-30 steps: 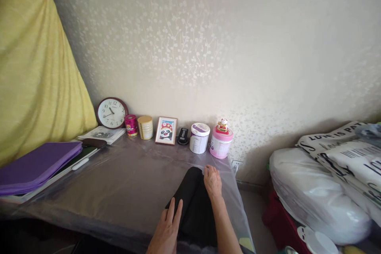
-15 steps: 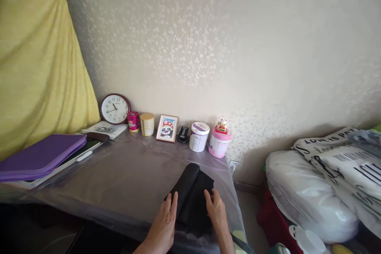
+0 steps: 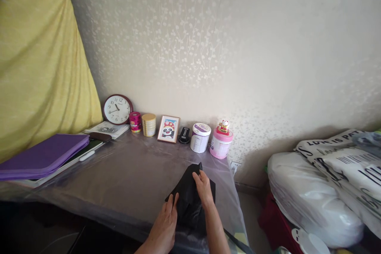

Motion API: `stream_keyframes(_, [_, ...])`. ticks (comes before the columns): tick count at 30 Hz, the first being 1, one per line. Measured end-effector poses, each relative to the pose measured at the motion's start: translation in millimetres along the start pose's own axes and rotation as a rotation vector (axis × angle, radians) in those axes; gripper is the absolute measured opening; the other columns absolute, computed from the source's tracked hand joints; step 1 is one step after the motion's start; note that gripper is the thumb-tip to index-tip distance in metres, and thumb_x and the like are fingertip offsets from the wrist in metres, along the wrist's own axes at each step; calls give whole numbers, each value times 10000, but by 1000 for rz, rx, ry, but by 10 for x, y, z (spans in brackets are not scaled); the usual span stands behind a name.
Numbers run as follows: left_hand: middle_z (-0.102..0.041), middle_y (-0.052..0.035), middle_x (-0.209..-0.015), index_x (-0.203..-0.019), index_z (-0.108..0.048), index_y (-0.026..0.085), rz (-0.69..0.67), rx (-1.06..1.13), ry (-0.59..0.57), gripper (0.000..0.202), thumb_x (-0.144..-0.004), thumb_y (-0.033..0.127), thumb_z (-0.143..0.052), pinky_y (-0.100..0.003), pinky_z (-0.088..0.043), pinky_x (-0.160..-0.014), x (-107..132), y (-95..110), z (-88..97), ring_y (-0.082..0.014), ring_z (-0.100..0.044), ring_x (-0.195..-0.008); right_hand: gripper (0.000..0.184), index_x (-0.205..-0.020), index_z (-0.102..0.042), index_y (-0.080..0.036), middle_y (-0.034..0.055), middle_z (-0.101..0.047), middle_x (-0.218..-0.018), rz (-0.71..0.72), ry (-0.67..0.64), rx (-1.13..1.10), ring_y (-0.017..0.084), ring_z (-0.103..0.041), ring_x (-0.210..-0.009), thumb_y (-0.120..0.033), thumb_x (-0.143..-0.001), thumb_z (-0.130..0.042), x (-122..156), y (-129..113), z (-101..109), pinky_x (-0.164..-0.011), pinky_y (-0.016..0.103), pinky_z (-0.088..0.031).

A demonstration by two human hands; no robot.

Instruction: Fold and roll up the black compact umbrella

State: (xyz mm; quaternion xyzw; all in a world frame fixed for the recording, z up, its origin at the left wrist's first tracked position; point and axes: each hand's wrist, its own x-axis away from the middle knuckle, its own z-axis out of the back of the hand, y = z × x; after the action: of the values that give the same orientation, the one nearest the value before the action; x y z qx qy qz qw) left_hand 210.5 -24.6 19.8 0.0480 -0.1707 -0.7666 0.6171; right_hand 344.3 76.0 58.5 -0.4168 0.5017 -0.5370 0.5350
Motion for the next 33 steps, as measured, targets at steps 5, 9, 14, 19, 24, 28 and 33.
stream_keyframes(5, [-127, -200, -1479, -1372, -263, 37, -42, 64, 93, 815, -595, 64, -508, -397, -264, -1076, -87, -158, -283, -313, -244, -1332, 455, -925, -647, -152, 35, -657, -678, -4, 7, 1, 196, -605, -651, -532, -678, -597, -112, 168, -223, -589, 288, -479])
stream_keyframes(9, [-176, -185, -1475, -1371, -264, 33, -79, 111, 163, 806, -603, 111, -498, -417, -241, -1092, -123, -230, -369, -307, -251, -1330, 421, -947, -653, -151, 34, -666, -695, 14, 41, 103, 201, -619, -709, -480, -691, -593, -171, 287, -282, -621, 280, -477])
stream_keyframes(14, [-262, -170, -1454, -1394, -168, 29, -59, 151, 173, 809, -621, 53, -405, -358, -260, -1091, -56, -214, -177, -230, -268, -1333, 398, -1031, -616, -169, 17, -666, -689, -11, 4, 262, 185, -627, -694, -434, -746, -536, -211, 319, -320, -633, 277, -466])
stream_keyframes(19, [-266, -156, -1455, -1396, -132, 46, -34, 220, 162, 758, -693, 108, -409, -346, -274, -1085, 31, -275, -137, -208, -289, -1325, 346, -997, -572, -186, 26, -690, -718, 0, -150, 290, 178, -651, -702, -435, -828, -401, -168, 245, -354, -659, 279, -468])
stream_keyframes(24, [-407, -159, -1361, -1349, -249, 63, -18, 189, 250, 622, -763, 183, -420, -359, -351, -1038, 108, -318, -99, -219, -402, -1252, 282, -946, -577, -206, 22, -711, -791, 104, -214, 411, 153, -648, -704, -365, -861, -360, -89, 171, -378, -700, 266, -455])
stream_keyframes(28, [-440, -110, -1315, -1260, -403, 173, -121, 91, 413, 504, -759, 181, -456, -414, -381, -1007, 95, -239, 24, -248, -421, -1222, 276, -986, -604, -227, 5, -715, -847, 166, -250, 568, 158, -638, -803, -282, -858, -366, -25, 142, -403, -738, 260, -437])
stream_keyframes(33, [-489, -65, -1234, -1155, -493, 224, -226, 43, 465, 412, -744, 204, -518, -430, -400, -978, -1, -176, 27, -250, -471, -1136, 285, -970, -646, -260, -27, -718, -866, 238, -311, 663, 169, -594, -904, -242, -846, -389, 35, 115, -405, -814, 266, -408])
